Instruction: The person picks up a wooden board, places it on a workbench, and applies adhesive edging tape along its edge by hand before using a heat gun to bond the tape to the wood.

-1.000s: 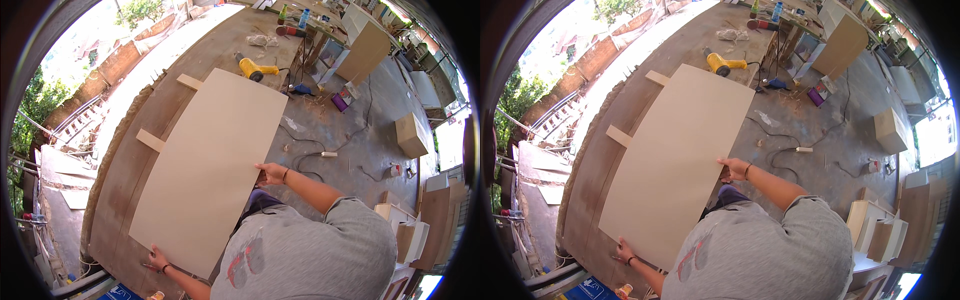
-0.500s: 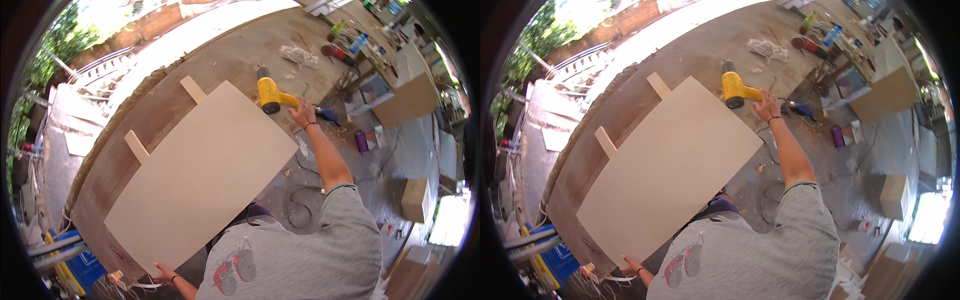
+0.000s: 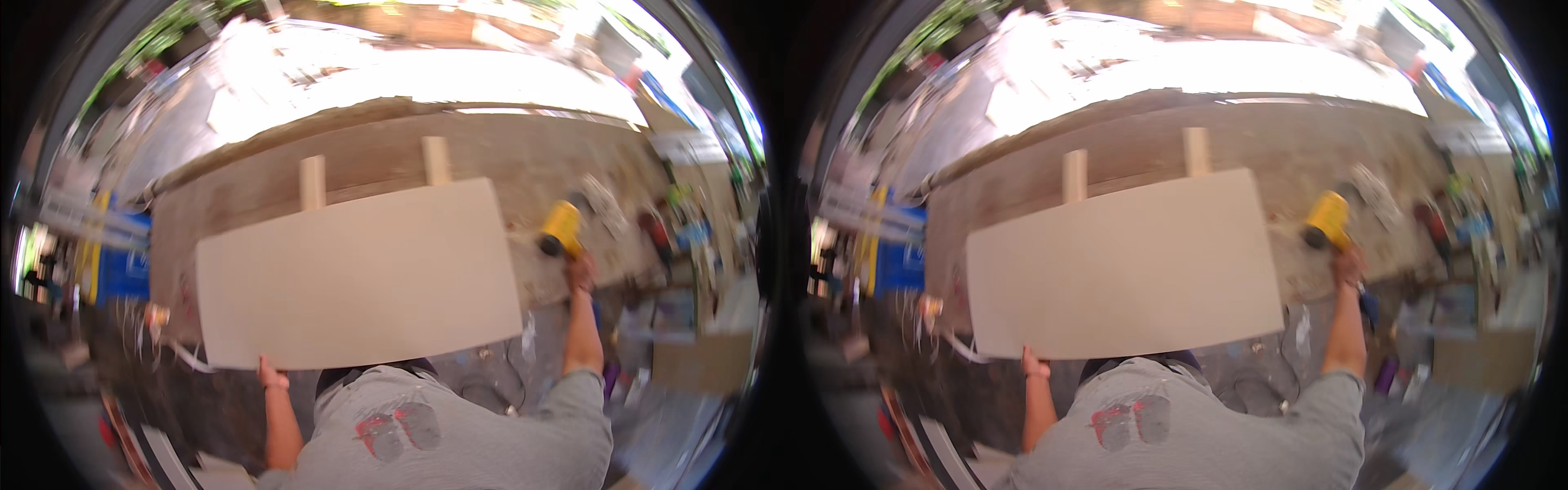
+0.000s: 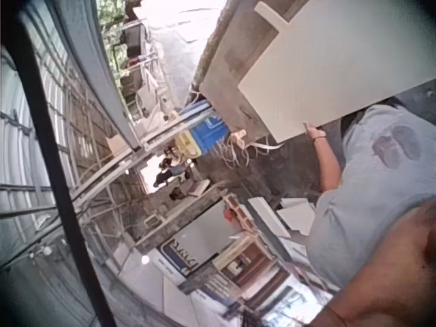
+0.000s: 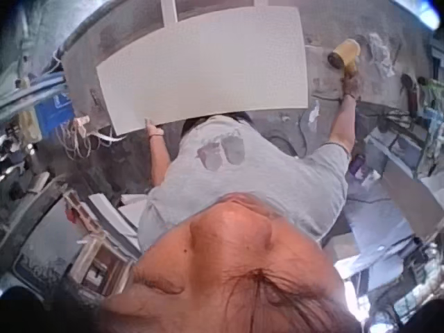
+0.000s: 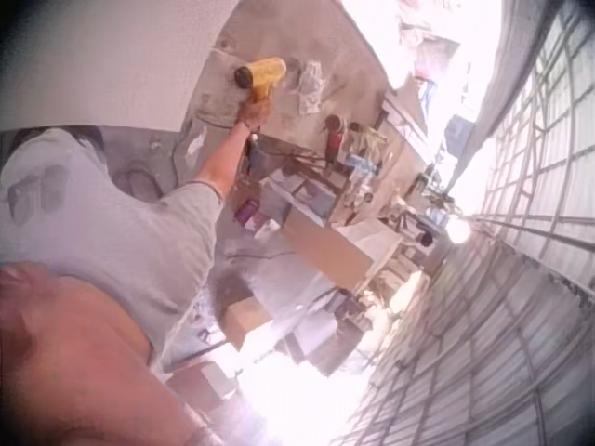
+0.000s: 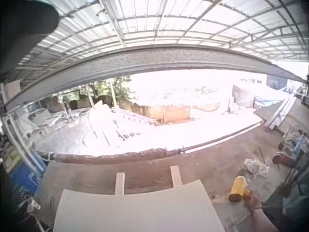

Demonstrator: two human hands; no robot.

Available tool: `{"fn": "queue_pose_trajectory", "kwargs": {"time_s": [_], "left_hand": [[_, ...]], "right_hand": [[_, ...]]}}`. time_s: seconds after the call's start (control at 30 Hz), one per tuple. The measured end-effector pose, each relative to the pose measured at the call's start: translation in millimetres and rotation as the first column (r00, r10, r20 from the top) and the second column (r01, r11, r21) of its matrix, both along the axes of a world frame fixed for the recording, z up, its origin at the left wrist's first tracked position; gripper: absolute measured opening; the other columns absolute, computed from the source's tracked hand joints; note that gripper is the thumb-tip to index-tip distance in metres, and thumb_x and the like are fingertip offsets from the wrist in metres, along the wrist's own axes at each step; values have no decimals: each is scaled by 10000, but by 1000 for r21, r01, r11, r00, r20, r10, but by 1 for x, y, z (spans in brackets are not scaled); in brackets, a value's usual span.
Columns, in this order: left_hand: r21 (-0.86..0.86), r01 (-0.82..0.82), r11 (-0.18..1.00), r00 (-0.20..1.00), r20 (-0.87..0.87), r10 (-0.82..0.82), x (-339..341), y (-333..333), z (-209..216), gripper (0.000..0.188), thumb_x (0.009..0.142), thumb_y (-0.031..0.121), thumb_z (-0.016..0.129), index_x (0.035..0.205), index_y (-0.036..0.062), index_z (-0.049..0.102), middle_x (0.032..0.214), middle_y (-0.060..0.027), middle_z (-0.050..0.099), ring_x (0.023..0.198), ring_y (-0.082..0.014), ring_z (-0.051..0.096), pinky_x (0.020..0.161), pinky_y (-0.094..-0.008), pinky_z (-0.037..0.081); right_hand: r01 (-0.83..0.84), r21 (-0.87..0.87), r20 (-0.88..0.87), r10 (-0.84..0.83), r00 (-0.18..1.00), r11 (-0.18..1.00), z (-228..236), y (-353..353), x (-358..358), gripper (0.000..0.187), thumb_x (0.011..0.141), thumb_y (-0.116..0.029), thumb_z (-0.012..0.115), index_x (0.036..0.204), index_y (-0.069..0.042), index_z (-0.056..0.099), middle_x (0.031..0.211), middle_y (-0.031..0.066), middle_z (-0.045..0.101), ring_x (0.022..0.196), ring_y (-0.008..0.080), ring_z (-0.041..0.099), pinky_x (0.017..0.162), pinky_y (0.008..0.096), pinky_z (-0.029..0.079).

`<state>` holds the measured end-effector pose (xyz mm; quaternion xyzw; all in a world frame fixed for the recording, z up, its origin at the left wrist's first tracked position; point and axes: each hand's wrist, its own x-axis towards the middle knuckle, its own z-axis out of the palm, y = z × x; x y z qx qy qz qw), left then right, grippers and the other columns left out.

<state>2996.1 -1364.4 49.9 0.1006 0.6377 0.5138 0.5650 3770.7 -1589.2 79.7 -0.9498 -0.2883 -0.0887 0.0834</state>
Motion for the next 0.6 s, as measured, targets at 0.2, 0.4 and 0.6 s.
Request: {"fn": "queue_pose_trajectory", "kwargs": {"time_s": [0.2,0.4,0.6], "left_hand": [[12,-63,998,996,-66,64,35,19,1,315,892,205,596,1150,54,496,1023,-97,607,863,-234,643,648,-384,556],[-55,-129,990,978,-173,118,52,-13,20,369,893,218,599,1177,27,460,1086,-124,591,914,-239,639,691,-397,574],[-71,-51,996,981,-192,36,64,-1,26,421,876,212,627,1163,-6,408,1142,-163,545,946,-245,631,732,-345,572]], "right_hand": [[115,-95,24,-114,993,989,-20,-60,62,452,821,-412,603,1106,-61,609,1055,191,636,957,385,604,794,486,476],[256,6,196,-252,948,967,-47,-25,60,501,852,-341,559,1296,-114,506,1285,121,539,1204,308,481,988,469,373],[162,129,258,-191,947,978,-14,-2,-43,484,849,-316,582,1277,-99,515,1263,122,537,1196,300,473,1022,462,328]]}}
